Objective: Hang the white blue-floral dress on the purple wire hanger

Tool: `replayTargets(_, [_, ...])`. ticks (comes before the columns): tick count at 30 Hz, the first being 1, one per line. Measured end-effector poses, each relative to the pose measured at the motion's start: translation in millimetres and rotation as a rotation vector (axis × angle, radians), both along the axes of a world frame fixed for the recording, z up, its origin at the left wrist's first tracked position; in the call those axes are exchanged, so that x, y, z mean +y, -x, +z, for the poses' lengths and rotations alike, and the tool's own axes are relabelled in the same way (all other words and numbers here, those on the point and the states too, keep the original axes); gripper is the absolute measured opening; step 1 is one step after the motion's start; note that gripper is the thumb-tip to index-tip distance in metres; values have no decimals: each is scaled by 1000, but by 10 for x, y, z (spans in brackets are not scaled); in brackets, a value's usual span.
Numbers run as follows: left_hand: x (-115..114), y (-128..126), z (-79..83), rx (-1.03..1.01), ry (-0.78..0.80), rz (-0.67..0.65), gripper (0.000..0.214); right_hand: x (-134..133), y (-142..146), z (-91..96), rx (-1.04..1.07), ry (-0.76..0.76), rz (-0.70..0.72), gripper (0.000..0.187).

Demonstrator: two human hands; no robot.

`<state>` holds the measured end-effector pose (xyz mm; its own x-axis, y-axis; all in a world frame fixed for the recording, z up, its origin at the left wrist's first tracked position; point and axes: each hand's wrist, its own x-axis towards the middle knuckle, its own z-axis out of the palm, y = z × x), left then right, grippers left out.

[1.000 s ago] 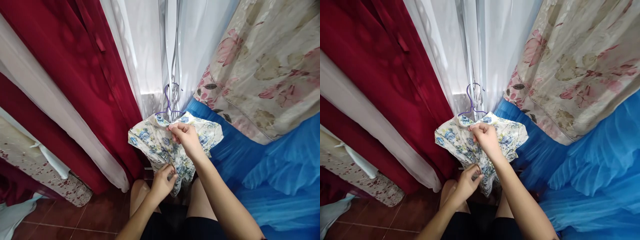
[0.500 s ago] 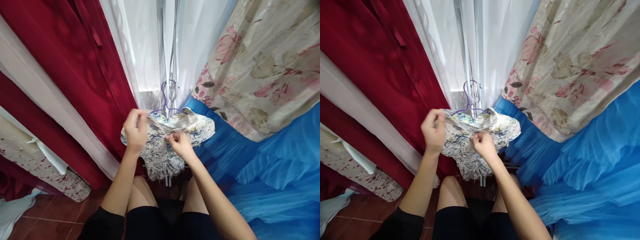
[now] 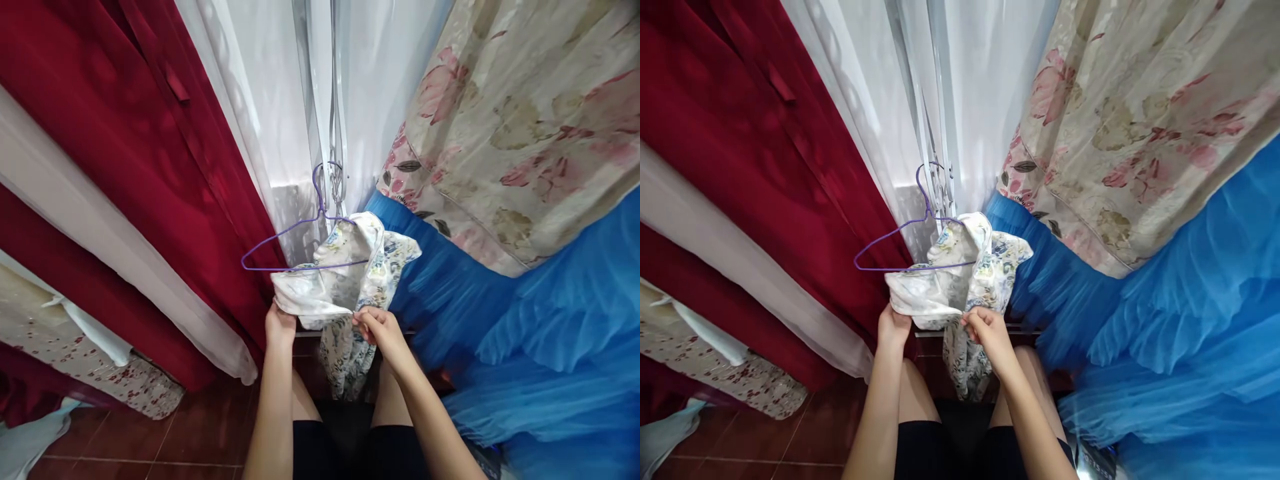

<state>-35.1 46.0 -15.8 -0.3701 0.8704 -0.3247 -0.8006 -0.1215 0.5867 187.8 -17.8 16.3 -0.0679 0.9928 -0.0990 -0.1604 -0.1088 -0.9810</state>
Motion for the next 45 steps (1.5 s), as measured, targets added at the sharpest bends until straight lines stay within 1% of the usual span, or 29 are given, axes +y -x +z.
replayTargets(2, [-116,-195,-120,5,32,-1,10,-111,-155,-224,-44,25,-58,30])
replayTargets(3, [-180,-285,-136,11,31,-13,8,-167,-228,-323,-84,31,-62,31])
replayTargets(5, [-322,-456,-80,56,-35,-81,15,-262,-351,-465,-196,35,-16,32])
replayTargets(7, [-483,-622,65,161,-162,-196,25,-321,-436,-503,-329,15,54,28])
replayTargets(8, [-566,-703,154,234,-226,-261,28,-339,-461,-480,-385,-7,74,23])
replayTargets(10, [-722,-860,327,421,-320,-371,31,-359,-477,-363,-449,-78,62,10])
replayTargets(12, [-837,-992,460,661,-394,-460,29,-375,-448,-205,-442,-159,91,29])
replayTargets(13, [-872,-1042,506,786,-432,-494,29,-385,-420,-131,-419,-182,148,34])
replayTargets(16, [-892,-1102,566,1094,-499,-520,26,-423,-315,2,-268,-148,339,25])
replayTargets(17, [-880,-1089,562,1156,-498,-513,26,-436,-289,18,-198,-115,361,25])
replayTargets(19, [-857,-1025,517,1192,-506,-555,42,-456,-280,37,-73,-57,349,29])
replayTargets(21, [-857,-933,419,1148,-533,-731,56,-454,-355,70,-15,-23,336,30])
replayTargets(23, [-886,-839,274,1150,-518,-966,55,-409,-532,141,-43,-29,330,19])
replayTargets(24, [-905,-795,192,1212,-483,-1056,51,-363,-656,191,-81,-45,323,15])
replayTargets(25, [-922,-750,114,1310,-436,-1103,46,-297,-798,249,-131,-66,312,16])
replayTargets(26, [-933,-704,46,1424,-384,-1106,42,-210,-953,315,-184,-90,284,21])
replayTargets(27, [-935,-655,-4,1530,-337,-1076,40,-101,-1112,388,-235,-119,250,27])
replayTargets(28, [-928,-602,-29,1611,-302,-1030,39,28,-1263,467,-265,-163,189,28])
replayTargets(29, [-911,-545,-27,1658,-283,-982,38,175,-1395,552,-263,-208,90,27])
replayTargets(31, [-861,-430,59,1651,-305,-907,34,502,-1559,733,-233,-274,-109,19])
replayTargets(32, [-835,-377,133,1621,-339,-873,31,670,-1576,825,-209,-284,-165,18])
replayTargets(34, [-794,-286,314,1562,-421,-756,27,982,-1481,996,-183,-285,-153,17])
replayTargets(35, [-781,-245,407,1545,-447,-662,25,1114,-1382,1069,-176,-274,-111,16])
replayTargets(38, [-747,-90,643,1565,-431,-292,23,1373,-1033,1222,-163,-220,99,18])
replayTargets(39, [-729,-11,703,1597,-406,-185,25,1409,-942,1253,-154,-208,175,22])
replayTargets(40, [-704,88,754,1645,-380,-124,27,1424,-879,1278,-143,-204,241,26])
replayTargets(41, [-671,206,798,1714,-356,-130,29,1422,-845,1298,-130,-205,296,29])
replayTargets(42, [-627,341,834,1799,-327,-200,30,1407,-838,1315,-120,-207,338,32])
replayTargets(45, [-424,792,909,2033,-156,-573,29,1337,-907,1361,-126,-191,420,40])
